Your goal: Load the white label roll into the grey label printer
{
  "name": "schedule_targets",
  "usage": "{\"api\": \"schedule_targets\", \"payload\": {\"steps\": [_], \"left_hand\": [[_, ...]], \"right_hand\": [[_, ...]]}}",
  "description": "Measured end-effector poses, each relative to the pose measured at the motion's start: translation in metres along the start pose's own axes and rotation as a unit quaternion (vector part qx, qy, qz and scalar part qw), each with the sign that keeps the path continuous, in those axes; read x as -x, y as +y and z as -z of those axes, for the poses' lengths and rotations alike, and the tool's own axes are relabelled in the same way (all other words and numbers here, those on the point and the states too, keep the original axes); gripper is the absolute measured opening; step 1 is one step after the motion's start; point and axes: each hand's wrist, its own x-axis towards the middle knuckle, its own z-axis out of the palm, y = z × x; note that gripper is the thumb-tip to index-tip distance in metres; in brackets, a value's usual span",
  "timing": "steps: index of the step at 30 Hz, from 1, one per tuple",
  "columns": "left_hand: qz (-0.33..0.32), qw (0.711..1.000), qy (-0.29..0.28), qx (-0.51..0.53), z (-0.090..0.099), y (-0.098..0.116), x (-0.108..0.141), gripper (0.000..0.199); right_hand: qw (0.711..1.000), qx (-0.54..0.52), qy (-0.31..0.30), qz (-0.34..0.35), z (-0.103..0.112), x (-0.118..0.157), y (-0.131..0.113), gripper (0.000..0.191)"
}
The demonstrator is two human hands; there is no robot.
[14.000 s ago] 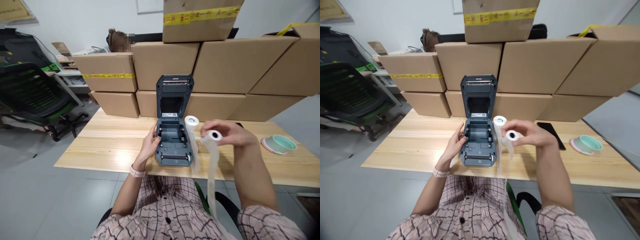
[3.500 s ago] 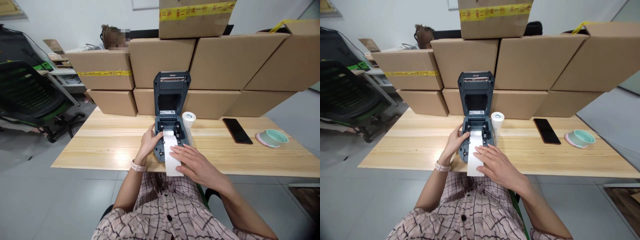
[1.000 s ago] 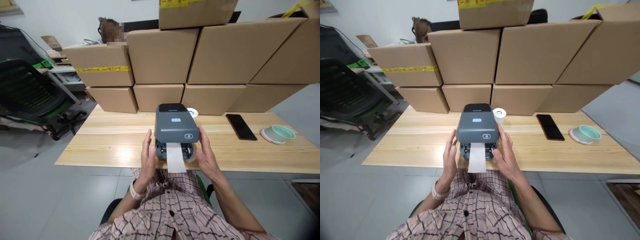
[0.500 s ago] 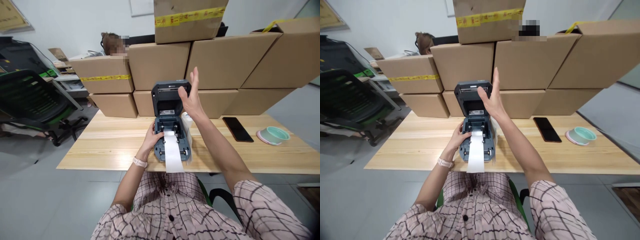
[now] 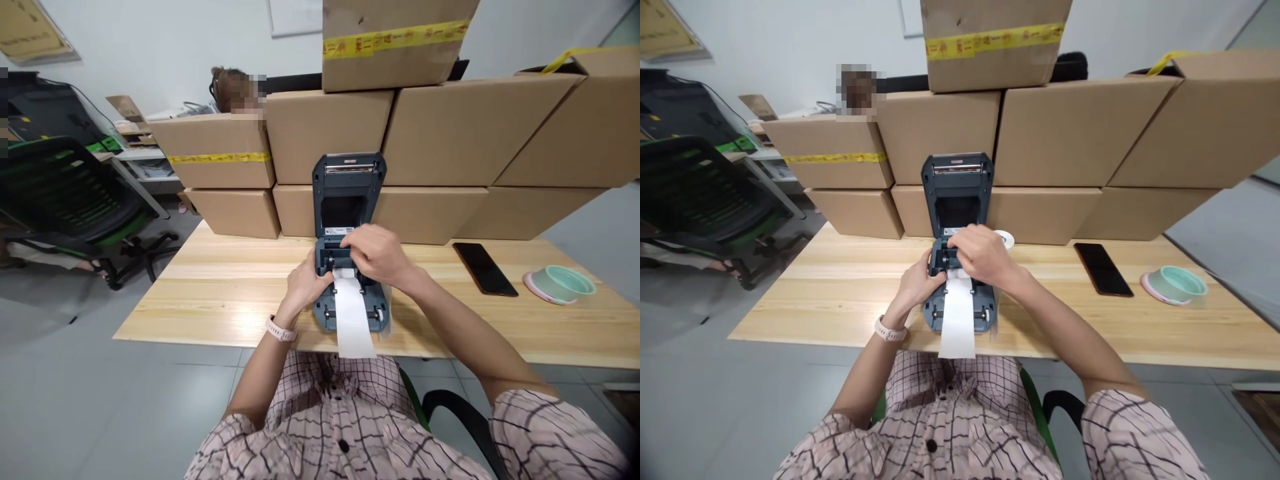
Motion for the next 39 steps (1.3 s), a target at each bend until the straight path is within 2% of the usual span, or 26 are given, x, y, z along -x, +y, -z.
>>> {"api": "schedule_targets", "payload": {"steps": [2, 4, 8, 11, 16, 18, 19, 21, 23, 26, 29, 32, 34, 36, 39], "left_hand": [[-0.012, 0.999, -0.003, -0.036, 0.004, 0.002, 0.000, 0.067], [-0.029, 0.998, -0.010, -0.048, 0.007, 0.001, -0.001, 0.067], [-0.081, 0.994, -0.054, -0.040, 0.014, -0.008, -0.004, 0.064], [-0.090, 0.994, -0.059, -0.028, 0.017, -0.012, -0.004, 0.060], [-0.072, 0.996, -0.040, -0.015, 0.012, -0.012, 0.000, 0.062], [-0.064, 0.997, -0.032, -0.013, 0.009, -0.012, 0.001, 0.063], [-0.059, 0.998, -0.030, -0.011, 0.008, -0.012, 0.002, 0.063], [-0.056, 0.998, -0.028, -0.001, 0.008, -0.011, 0.004, 0.060], [-0.059, 0.998, -0.026, 0.010, 0.008, -0.010, 0.007, 0.060], [-0.058, 0.998, -0.019, 0.009, 0.008, -0.008, 0.008, 0.063], [-0.055, 0.998, -0.010, -0.004, 0.006, -0.008, 0.007, 0.061], [-0.050, 0.999, -0.002, -0.012, 0.005, -0.007, 0.007, 0.058], [-0.048, 0.999, 0.000, -0.011, 0.005, -0.006, 0.008, 0.058], [-0.048, 0.999, -0.001, -0.005, 0.004, -0.006, 0.009, 0.059], [-0.040, 0.999, 0.000, 0.003, 0.003, -0.006, 0.009, 0.061]], "right_hand": [[0.984, 0.046, -0.174, -0.006, -0.002, -0.002, -0.006, 0.042], [0.959, 0.077, -0.273, -0.014, -0.008, -0.012, -0.008, 0.043], [0.926, 0.083, -0.369, -0.005, -0.025, -0.034, -0.006, 0.034], [0.907, 0.052, -0.418, 0.019, -0.033, -0.043, -0.004, 0.036], [0.879, -0.062, -0.464, 0.092, -0.024, -0.047, 0.003, 0.041], [0.873, -0.131, -0.456, 0.112, -0.011, -0.040, 0.009, 0.042], [0.876, -0.184, -0.431, 0.113, -0.001, -0.033, 0.014, 0.043], [0.882, -0.310, -0.341, 0.097, 0.022, -0.009, 0.027, 0.043], [0.881, -0.407, -0.235, 0.060, 0.045, 0.024, 0.045, 0.041], [0.895, -0.415, -0.162, -0.040, 0.062, 0.075, 0.076, 0.036], [0.905, -0.365, -0.127, -0.176, 0.046, 0.108, 0.101, 0.045], [0.887, -0.365, -0.122, -0.257, 0.017, 0.123, 0.114, 0.057], [0.864, -0.397, -0.153, -0.271, 0.007, 0.126, 0.121, 0.066], [0.846, -0.425, -0.182, -0.264, 0.007, 0.126, 0.131, 0.075], [0.851, -0.433, -0.159, -0.251, 0.012, 0.112, 0.149, 0.082]]}}
